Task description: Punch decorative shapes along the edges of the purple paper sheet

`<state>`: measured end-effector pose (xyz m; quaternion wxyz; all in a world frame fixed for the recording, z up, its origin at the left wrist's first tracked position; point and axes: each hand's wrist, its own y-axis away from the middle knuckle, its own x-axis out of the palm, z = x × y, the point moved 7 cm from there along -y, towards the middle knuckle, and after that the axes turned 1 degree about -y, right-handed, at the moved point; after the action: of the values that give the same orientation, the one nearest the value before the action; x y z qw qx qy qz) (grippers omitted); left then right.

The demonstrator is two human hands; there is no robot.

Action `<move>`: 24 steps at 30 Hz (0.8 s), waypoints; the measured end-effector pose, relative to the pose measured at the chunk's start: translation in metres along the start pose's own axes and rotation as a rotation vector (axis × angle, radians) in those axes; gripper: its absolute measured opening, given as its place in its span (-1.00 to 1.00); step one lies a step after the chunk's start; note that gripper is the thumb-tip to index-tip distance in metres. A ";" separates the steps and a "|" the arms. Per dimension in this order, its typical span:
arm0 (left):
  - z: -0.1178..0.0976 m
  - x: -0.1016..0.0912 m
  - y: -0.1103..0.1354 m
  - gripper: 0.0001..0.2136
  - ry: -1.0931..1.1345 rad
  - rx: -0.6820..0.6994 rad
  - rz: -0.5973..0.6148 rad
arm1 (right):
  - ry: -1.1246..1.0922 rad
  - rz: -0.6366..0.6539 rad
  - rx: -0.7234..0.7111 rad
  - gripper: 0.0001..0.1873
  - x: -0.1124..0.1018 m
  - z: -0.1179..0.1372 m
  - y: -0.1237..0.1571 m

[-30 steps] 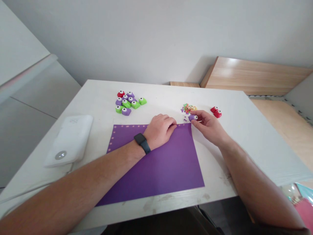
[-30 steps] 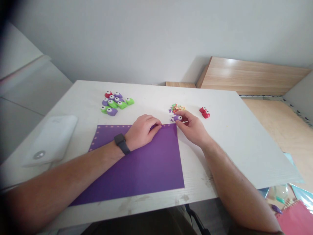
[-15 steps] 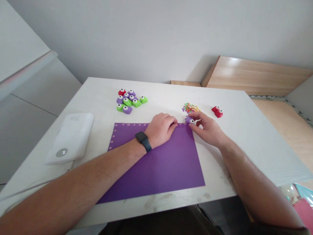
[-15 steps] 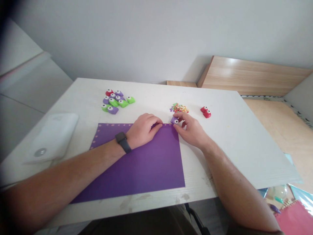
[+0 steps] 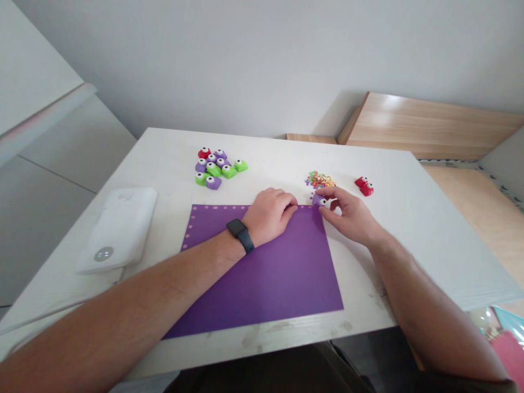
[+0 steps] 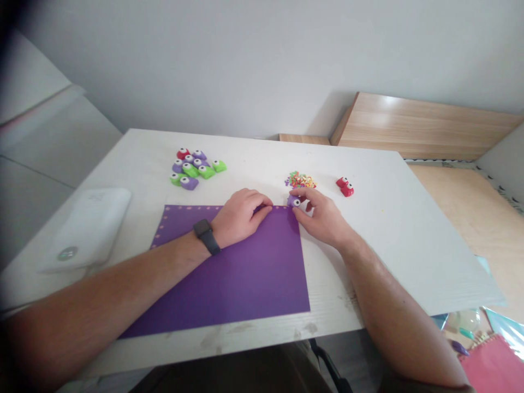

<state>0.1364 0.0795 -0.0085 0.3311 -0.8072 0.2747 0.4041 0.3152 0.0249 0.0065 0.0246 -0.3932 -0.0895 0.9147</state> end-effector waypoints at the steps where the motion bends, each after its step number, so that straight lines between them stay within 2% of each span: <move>1: 0.000 0.000 0.000 -0.82 -0.001 -0.003 0.001 | 0.002 -0.005 -0.001 -0.61 -0.001 0.000 0.000; 10: 0.001 0.001 0.001 -0.83 0.000 -0.009 -0.013 | 0.025 -0.058 -0.061 -0.60 -0.006 0.003 0.000; 24: -0.001 -0.001 0.000 -0.83 -0.006 -0.008 -0.009 | 0.095 -0.044 -0.139 -0.58 -0.004 0.013 0.001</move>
<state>0.1361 0.0788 -0.0076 0.3307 -0.8084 0.2685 0.4062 0.3086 0.0218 0.0180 0.0216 -0.4351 -0.1599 0.8858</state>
